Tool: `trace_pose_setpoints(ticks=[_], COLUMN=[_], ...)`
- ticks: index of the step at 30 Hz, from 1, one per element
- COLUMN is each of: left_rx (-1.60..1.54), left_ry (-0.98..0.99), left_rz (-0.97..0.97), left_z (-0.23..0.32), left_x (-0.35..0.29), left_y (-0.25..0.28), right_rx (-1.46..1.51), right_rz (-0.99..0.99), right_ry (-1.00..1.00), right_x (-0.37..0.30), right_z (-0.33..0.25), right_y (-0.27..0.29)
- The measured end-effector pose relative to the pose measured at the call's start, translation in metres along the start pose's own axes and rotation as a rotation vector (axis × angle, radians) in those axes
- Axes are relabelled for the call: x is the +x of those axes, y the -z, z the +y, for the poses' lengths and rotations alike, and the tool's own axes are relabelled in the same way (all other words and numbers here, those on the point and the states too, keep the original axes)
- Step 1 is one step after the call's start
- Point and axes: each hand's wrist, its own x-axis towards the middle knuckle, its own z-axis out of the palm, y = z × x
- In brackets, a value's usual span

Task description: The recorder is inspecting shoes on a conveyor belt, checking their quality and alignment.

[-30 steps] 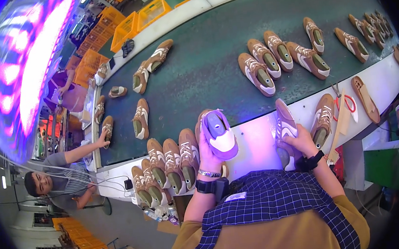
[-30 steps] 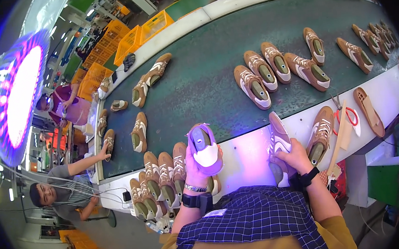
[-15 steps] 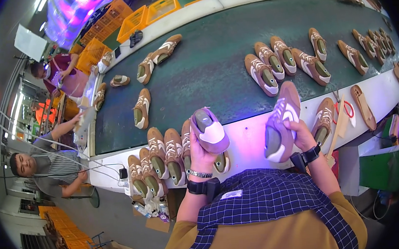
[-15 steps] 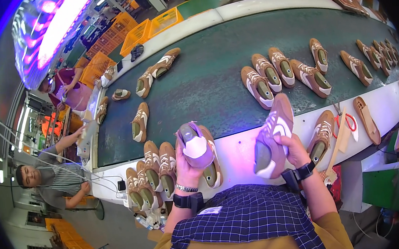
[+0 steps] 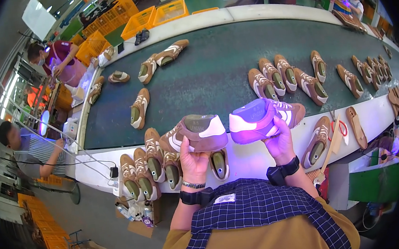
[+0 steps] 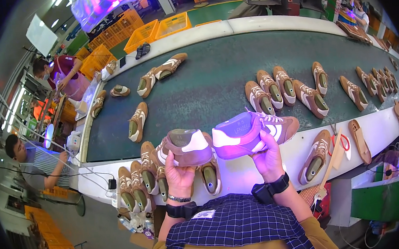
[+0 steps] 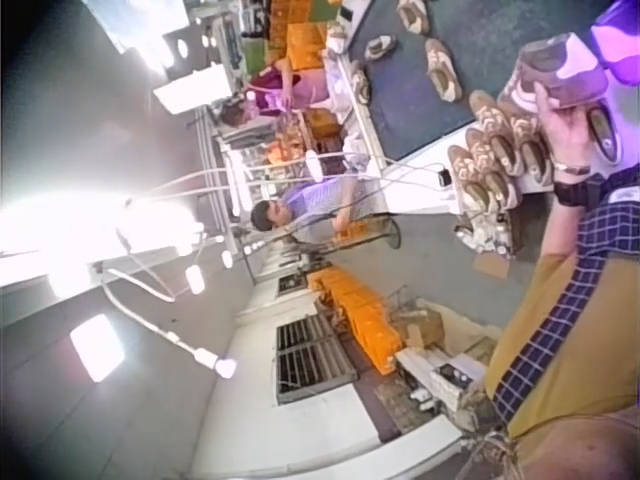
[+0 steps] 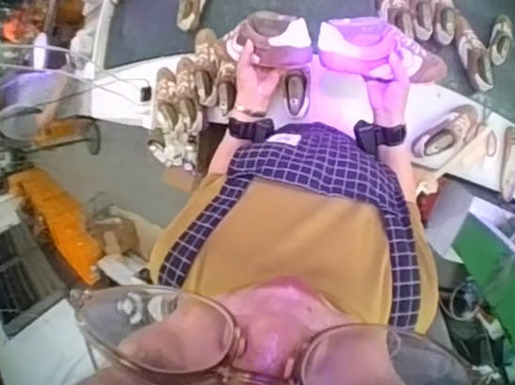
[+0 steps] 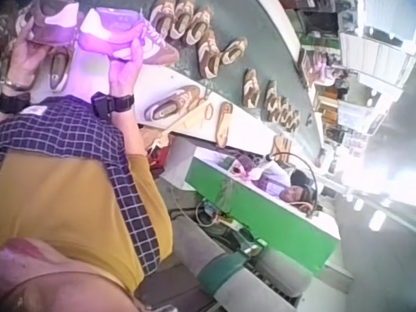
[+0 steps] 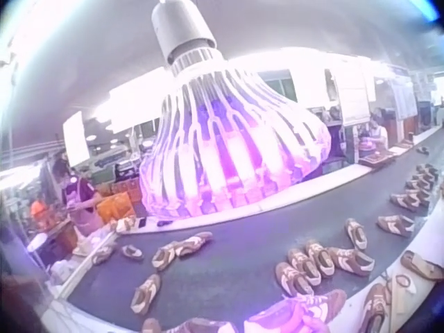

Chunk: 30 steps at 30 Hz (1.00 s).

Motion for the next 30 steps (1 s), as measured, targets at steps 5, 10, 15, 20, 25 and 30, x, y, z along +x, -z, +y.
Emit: trace_pose_setpoints(ticks=[5,10,15,20,25,30], left_rx=[0.030,0.012,0.020,0.046,0.049,0.048], left_ry=[-0.010,0.039,0.048,0.055,0.066,0.068], left_rz=[0.046,0.030,0.024,0.027,0.004,0.007], left_z=[-0.002,-0.004,-0.006,-0.007,-0.010,-0.011], left_x=[0.005,0.009,0.011,0.014,0.014,0.014], left_y=[0.005,0.003,0.001,0.004,0.005,0.005], right_rx=[-0.005,-0.019,-0.007,0.011,0.005,0.009], right_rz=[-0.018,0.016,0.052,0.058,0.078,0.078], right_ry=[0.004,0.016,0.013,0.026,0.023,0.006], right_x=[-0.002,-0.003,-0.003,-0.002,-0.001,0.000], right_z=[0.004,0.006,0.006,0.006,0.005,0.004], right_y=[-0.003,-0.002,0.000,0.002,0.002,0.002])
